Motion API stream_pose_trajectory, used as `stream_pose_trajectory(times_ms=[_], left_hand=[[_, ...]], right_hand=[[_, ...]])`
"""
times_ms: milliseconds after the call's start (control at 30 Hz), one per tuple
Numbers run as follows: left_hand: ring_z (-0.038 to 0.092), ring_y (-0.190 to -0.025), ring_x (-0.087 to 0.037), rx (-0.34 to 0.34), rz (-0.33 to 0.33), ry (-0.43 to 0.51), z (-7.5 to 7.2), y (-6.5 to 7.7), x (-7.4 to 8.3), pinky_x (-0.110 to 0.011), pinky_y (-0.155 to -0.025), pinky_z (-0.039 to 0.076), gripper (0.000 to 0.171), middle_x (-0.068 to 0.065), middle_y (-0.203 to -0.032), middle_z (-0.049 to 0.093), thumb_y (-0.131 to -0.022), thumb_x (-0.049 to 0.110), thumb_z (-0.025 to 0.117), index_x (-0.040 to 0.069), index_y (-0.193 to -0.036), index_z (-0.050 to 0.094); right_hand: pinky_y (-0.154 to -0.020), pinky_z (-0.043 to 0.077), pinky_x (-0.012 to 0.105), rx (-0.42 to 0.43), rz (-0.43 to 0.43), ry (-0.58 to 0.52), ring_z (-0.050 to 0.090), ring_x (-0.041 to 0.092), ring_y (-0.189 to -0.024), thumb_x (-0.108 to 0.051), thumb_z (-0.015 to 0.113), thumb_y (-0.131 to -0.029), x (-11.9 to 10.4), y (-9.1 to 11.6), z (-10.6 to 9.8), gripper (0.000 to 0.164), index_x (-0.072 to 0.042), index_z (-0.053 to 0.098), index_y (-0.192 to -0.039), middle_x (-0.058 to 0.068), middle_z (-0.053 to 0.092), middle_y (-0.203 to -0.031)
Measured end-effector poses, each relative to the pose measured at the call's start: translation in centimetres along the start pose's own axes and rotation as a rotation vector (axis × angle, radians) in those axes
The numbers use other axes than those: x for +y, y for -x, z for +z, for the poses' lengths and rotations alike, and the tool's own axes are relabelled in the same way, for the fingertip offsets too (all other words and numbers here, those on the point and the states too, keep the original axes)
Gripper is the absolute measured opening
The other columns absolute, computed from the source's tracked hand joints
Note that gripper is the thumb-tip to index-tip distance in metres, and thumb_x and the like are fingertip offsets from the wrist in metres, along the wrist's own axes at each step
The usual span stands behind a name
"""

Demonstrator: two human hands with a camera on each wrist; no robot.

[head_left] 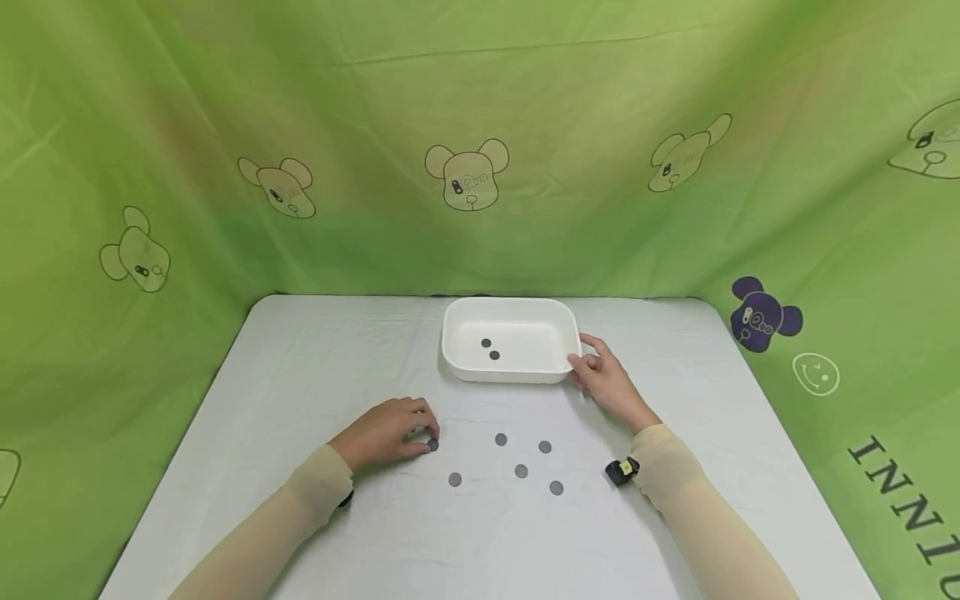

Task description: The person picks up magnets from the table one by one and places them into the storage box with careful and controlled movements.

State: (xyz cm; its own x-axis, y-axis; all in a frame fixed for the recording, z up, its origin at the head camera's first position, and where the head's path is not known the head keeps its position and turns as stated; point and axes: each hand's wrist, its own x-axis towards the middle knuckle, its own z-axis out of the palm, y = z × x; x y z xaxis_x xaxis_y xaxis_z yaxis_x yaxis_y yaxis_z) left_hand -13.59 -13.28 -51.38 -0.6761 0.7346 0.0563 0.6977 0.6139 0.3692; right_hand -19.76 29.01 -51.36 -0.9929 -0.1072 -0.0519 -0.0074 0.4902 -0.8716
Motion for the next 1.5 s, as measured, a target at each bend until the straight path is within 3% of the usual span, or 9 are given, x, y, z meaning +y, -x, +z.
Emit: stream_pose_trajectory(times_ms=[267, 667, 1000, 1500], left_hand=[[0.064, -0.097, -0.012, -0.002, 0.017, -0.062, -0.2, -0.1, 0.7, -0.036, -0.091, 0.053, 0.014, 0.008, -0.109, 0.068, -0.096, 0.020, 0.083, 0.023, -0.107, 0.075], [0.058, -0.086, -0.009, -0.017, 0.006, -0.040, 0.3, -0.1, 1.3, -0.033, -0.086, 0.053, 0.015, 0.011, -0.102, 0.065, -0.097, 0.013, 0.078, 0.022, -0.107, 0.070], [0.056, -0.081, -0.005, -0.006, 0.039, -0.002, 0.3, 0.0, 1.6, -0.032, -0.085, 0.053, 0.022, 0.012, -0.098, 0.066, -0.094, 0.003, 0.074, 0.022, -0.104, 0.068], [0.051, -0.079, -0.003, -0.034, 0.027, 0.019, 0.5, 0.1, 1.8, -0.027, -0.083, 0.050, 0.018, 0.015, -0.088, 0.058, -0.098, 0.006, 0.072, 0.023, -0.105, 0.069]], right_hand=[[-0.072, 0.047, 0.028, -0.009, -0.004, -0.015, 0.059, 0.016, -0.076, -0.041, 0.058, -0.113, -0.1, -0.1, 0.0, 0.072, -0.004, 0.028, -0.167, 0.015, 0.066, -0.087], [-0.072, 0.048, 0.028, -0.014, 0.004, -0.016, 0.059, 0.017, -0.077, -0.040, 0.058, -0.113, 0.0, 0.0, -0.1, 0.072, -0.004, 0.028, -0.167, 0.017, 0.068, -0.090], [-0.074, 0.047, 0.028, -0.015, -0.006, -0.009, 0.059, 0.016, -0.076, -0.039, 0.058, -0.113, 0.1, -0.1, -0.1, 0.072, -0.004, 0.028, -0.167, 0.017, 0.068, -0.089], [-0.072, 0.047, 0.027, -0.013, 0.007, -0.015, 0.059, 0.016, -0.076, -0.037, 0.058, -0.113, 0.0, -0.1, 0.0, 0.070, -0.003, 0.029, -0.166, 0.015, 0.068, -0.090]])
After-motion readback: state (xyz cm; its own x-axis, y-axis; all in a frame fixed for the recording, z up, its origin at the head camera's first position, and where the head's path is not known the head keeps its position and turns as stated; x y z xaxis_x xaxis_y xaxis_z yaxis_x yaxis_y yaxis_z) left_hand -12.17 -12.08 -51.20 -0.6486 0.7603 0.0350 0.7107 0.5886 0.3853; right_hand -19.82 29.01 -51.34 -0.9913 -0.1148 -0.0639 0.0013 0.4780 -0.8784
